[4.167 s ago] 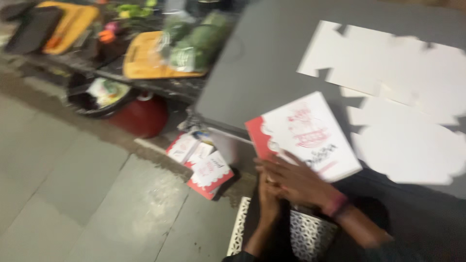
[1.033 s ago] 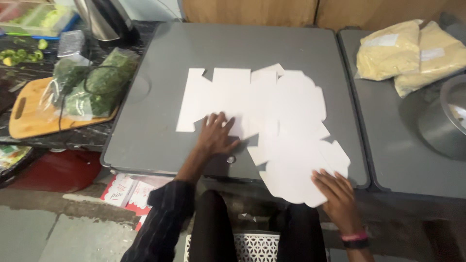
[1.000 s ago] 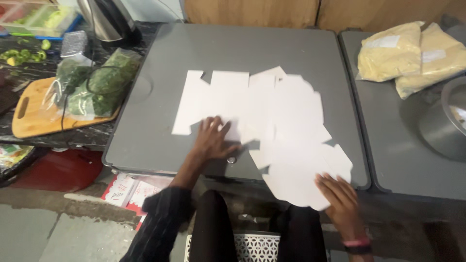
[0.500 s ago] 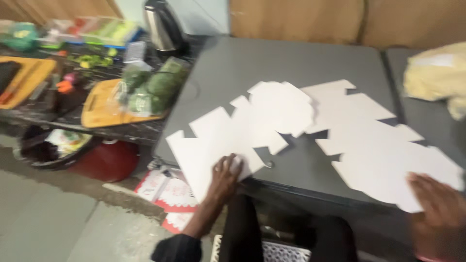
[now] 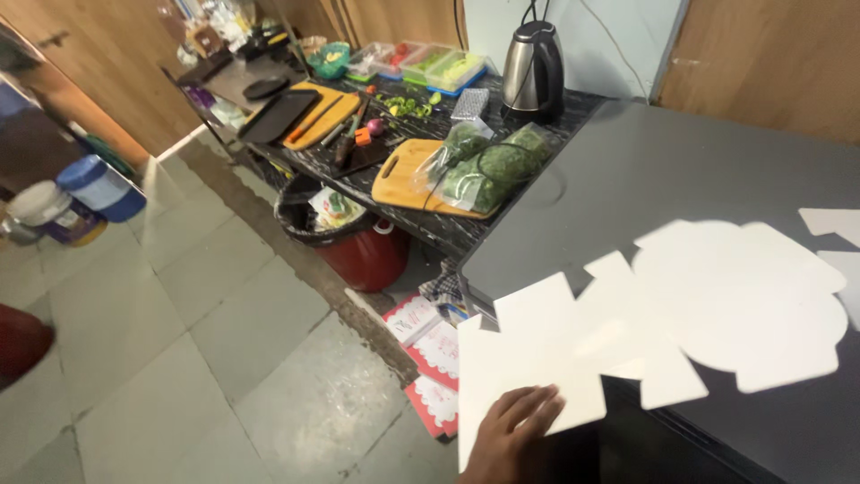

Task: The person folds flat cardboard blanks into pizza and burger boxes by hand. They fold along pre-scored lines, tuck flaps, and stack completed boxes on the floor. The person handles both pizza and burger box blanks, folding each into a finished box.

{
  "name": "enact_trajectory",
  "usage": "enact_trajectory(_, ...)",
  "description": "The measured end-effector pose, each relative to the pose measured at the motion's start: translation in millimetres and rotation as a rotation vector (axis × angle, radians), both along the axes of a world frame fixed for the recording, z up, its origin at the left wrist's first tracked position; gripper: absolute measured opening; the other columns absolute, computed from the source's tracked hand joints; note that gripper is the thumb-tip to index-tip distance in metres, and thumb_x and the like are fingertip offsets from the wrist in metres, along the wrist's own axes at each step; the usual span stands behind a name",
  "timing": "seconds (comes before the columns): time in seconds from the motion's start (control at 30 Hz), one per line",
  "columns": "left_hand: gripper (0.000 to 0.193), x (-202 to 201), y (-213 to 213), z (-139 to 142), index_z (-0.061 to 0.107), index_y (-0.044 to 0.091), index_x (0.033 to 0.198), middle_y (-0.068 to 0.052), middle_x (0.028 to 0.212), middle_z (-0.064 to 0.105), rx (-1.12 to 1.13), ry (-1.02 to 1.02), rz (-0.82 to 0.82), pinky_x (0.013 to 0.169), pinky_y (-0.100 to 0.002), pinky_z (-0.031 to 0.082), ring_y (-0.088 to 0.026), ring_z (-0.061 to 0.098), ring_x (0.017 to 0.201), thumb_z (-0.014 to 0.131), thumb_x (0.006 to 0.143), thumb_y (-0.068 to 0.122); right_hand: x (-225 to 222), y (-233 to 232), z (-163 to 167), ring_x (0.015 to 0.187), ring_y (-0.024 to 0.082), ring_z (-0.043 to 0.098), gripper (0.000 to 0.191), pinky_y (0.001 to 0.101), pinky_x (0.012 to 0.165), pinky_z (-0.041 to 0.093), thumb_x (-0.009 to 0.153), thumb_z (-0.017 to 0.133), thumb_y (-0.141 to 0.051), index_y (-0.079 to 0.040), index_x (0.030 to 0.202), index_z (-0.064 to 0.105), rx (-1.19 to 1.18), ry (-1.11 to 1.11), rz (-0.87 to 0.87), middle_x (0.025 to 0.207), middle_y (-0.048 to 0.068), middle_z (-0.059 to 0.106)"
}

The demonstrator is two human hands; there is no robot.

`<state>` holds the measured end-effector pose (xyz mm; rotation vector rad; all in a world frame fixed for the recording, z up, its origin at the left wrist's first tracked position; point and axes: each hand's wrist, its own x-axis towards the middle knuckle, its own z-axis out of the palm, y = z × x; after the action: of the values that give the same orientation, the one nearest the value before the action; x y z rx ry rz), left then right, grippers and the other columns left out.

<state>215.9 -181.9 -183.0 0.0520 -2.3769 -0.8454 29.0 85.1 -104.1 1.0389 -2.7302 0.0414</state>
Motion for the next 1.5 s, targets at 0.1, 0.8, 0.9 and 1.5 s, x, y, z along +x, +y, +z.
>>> enact_trajectory(0.1, 0.053, 1, 7, -26, 0.06, 0.008, 0.143, -0.017, 0.146, 0.06, 0.061, -0.01, -0.072, 0.109, -0.051, 0.046, -0.039, 0.056, 0.131, 0.069, 0.091, 0.007, 33, -51, -41, 0.137, 0.045, 0.047, 0.061, 0.0616, 0.115, 0.032, 0.101, 0.066, -0.014, -0.008, 0.154, 0.036, 0.157, -0.061, -0.018, 0.146, 0.025, 0.048)
enact_trajectory(0.8, 0.071, -130, 145, -79, 0.036, 0.011, 0.161, -0.013, 0.166, 0.036, -0.199, -0.304, -0.129, 0.117, -0.073, 0.007, -0.042, 0.029, 0.151, 0.05, 0.092, 0.003, 57, -101, -47, 0.14, 0.052, 0.038, 0.078, 0.0671, 0.114, 0.031, 0.09, 0.066, -0.046, -0.007, 0.149, 0.033, 0.578, -0.227, -0.07, 0.15, 0.03, 0.039)
enact_trajectory(0.9, 0.065, -165, 162, -78, 0.035, 0.017, 0.163, -0.015, 0.167, 0.034, -0.319, -0.259, -0.054, 0.114, -0.074, 0.012, -0.042, 0.029, 0.15, 0.052, 0.101, 0.012, 42, -46, -11, 0.14, 0.048, 0.041, 0.078, 0.0629, 0.114, 0.034, 0.084, 0.068, -0.049, -0.007, 0.144, 0.04, 0.305, -0.223, -0.062, 0.149, 0.028, 0.044)
enact_trajectory(1.5, 0.102, -109, 33, -25, 0.042, 0.031, 0.154, -0.002, 0.165, 0.033, -0.586, -0.399, -0.143, 0.119, -0.051, 0.028, -0.025, 0.029, 0.149, 0.053, 0.064, -0.016, -128, 228, -147, 0.152, 0.05, 0.02, 0.102, 0.0651, 0.119, 0.017, 0.086, 0.042, -0.084, -0.011, 0.157, 0.039, -0.218, 0.084, -0.612, 0.163, 0.035, 0.024)
